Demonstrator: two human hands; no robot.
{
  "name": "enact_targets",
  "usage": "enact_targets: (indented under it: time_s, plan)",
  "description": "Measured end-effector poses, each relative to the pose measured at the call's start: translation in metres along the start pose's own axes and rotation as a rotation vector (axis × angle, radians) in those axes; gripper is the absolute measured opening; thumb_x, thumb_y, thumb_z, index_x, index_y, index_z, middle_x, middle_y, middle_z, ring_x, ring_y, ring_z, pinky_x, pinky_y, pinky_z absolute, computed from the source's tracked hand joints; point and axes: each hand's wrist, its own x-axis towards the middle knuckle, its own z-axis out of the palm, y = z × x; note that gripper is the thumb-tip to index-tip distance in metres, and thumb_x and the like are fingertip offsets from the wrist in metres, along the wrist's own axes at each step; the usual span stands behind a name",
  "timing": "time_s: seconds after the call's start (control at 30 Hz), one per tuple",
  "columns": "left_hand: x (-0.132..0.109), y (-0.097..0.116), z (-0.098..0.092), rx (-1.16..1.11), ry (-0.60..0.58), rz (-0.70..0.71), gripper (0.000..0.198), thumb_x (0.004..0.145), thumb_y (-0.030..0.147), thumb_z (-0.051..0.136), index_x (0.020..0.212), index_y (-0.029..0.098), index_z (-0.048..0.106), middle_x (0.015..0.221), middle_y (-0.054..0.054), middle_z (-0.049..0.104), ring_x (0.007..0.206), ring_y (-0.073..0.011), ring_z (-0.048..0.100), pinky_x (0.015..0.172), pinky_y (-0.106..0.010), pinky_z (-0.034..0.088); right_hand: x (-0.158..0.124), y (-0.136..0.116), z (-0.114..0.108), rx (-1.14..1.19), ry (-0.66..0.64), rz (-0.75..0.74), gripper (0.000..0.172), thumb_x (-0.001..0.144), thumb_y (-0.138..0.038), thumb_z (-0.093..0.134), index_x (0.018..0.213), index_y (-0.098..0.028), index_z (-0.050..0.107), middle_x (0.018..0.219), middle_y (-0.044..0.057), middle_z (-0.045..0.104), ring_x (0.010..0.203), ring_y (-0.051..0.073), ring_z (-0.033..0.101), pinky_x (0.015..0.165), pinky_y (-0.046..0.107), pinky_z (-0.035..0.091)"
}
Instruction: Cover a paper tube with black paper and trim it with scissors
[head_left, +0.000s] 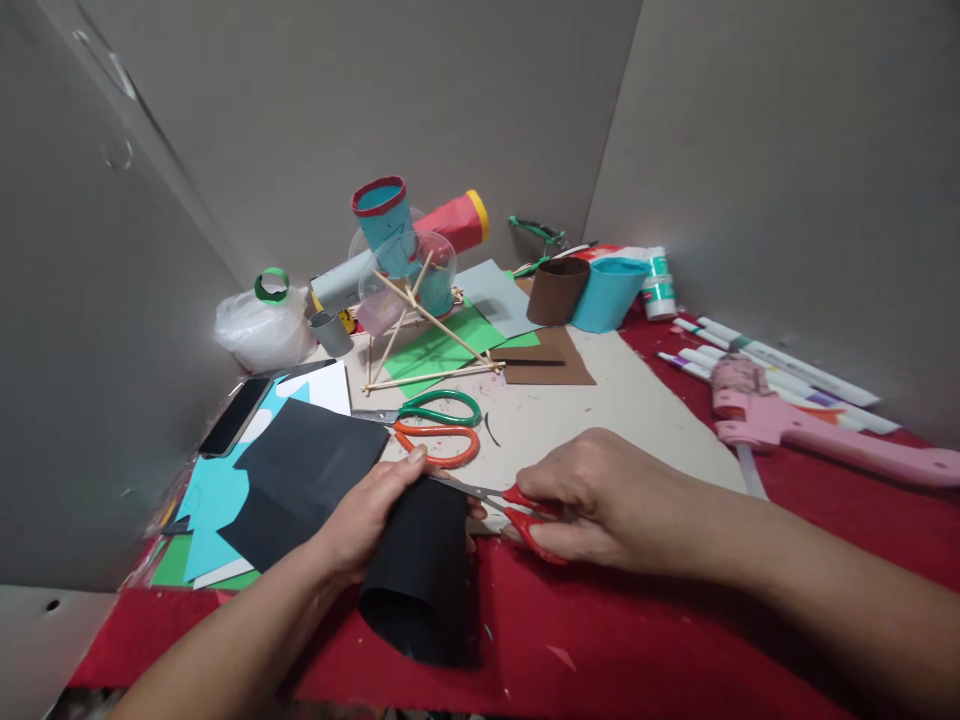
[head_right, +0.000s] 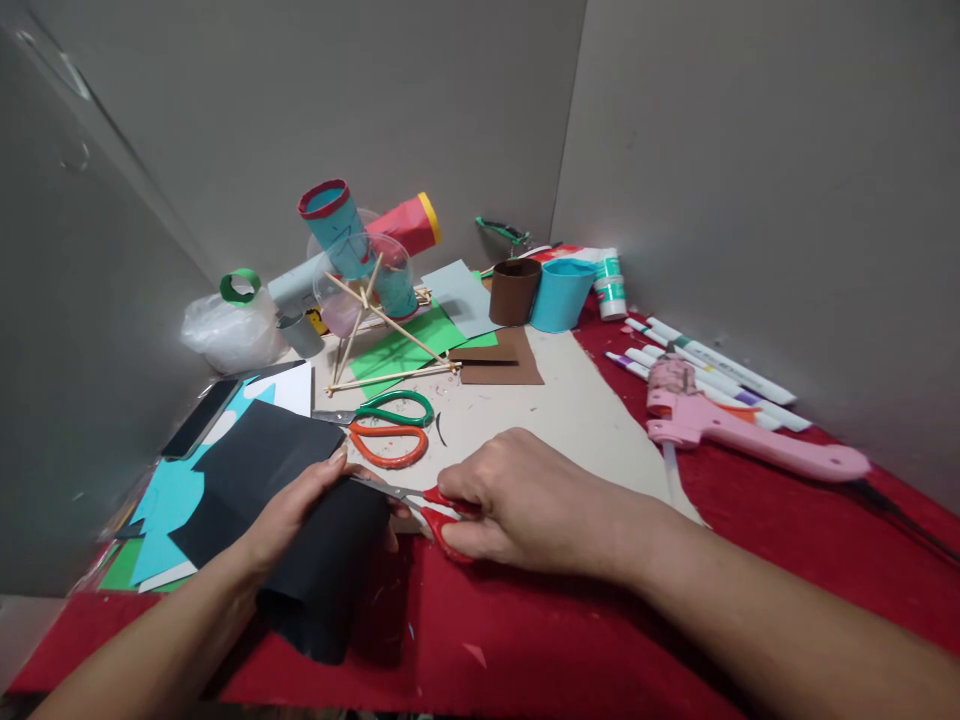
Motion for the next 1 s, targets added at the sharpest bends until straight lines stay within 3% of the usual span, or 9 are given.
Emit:
enact_targets:
  time_s: [0.27, 0.47, 0.67, 1.0]
  plan:
    - [0.007, -0.002, -0.011, -0.219, -0.003, -0.043, 0.056, 0.075, 0.060, 0.076, 0.089, 0.007, 0.076, 0.084, -0.017, 0.077, 0.069, -0.0269, 0.073, 0.067, -0.033, 0.057, 0.001, 0.000, -0.001, -0.023, 0.083, -0.019, 0.027, 0.083, -0.025, 0.050, 0.060, -0.022, 0.036, 0.050, -0.006, 0.040, 0.047, 0.010, 0.028, 0.051, 0.027, 0.020]
    - [0.007, 0.001, -0.016, -0.369, -0.088, 0.001, 0.043, 0.083, 0.047, 0.073, 0.100, 0.008, 0.075, 0.092, -0.014, 0.079, 0.075, -0.0217, 0.075, 0.070, -0.027, 0.058, 0.000, 0.000, -0.001, -0.050, 0.151, 0.004, 0.027, 0.083, -0.024, 0.050, 0.060, -0.021, 0.037, 0.050, -0.005, 0.040, 0.047, 0.010, 0.027, 0.052, 0.027, 0.019]
    - [0.007, -0.002, -0.016, -0.387, -0.122, 0.104, 0.036, 0.085, 0.040, 0.072, 0.105, 0.010, 0.074, 0.104, -0.012, 0.077, 0.095, -0.0263, 0.075, 0.064, -0.026, 0.060, 0.003, 0.000, -0.001, -0.048, 0.161, 0.010, 0.027, 0.085, -0.026, 0.048, 0.060, -0.021, 0.038, 0.050, -0.005, 0.041, 0.048, 0.011, 0.029, 0.052, 0.027, 0.019]
    - [0.005, 0.002, -0.007, -0.281, 0.045, 0.117, 0.037, 0.069, 0.041, 0.085, 0.092, 0.012, 0.078, 0.092, -0.012, 0.079, 0.080, -0.0232, 0.074, 0.064, -0.025, 0.057, 0.003, -0.007, -0.003, 0.091, 0.115, 0.069, 0.026, 0.078, -0.030, 0.056, 0.059, -0.023, 0.040, 0.049, -0.005, 0.043, 0.046, 0.010, 0.032, 0.047, 0.026, 0.021]
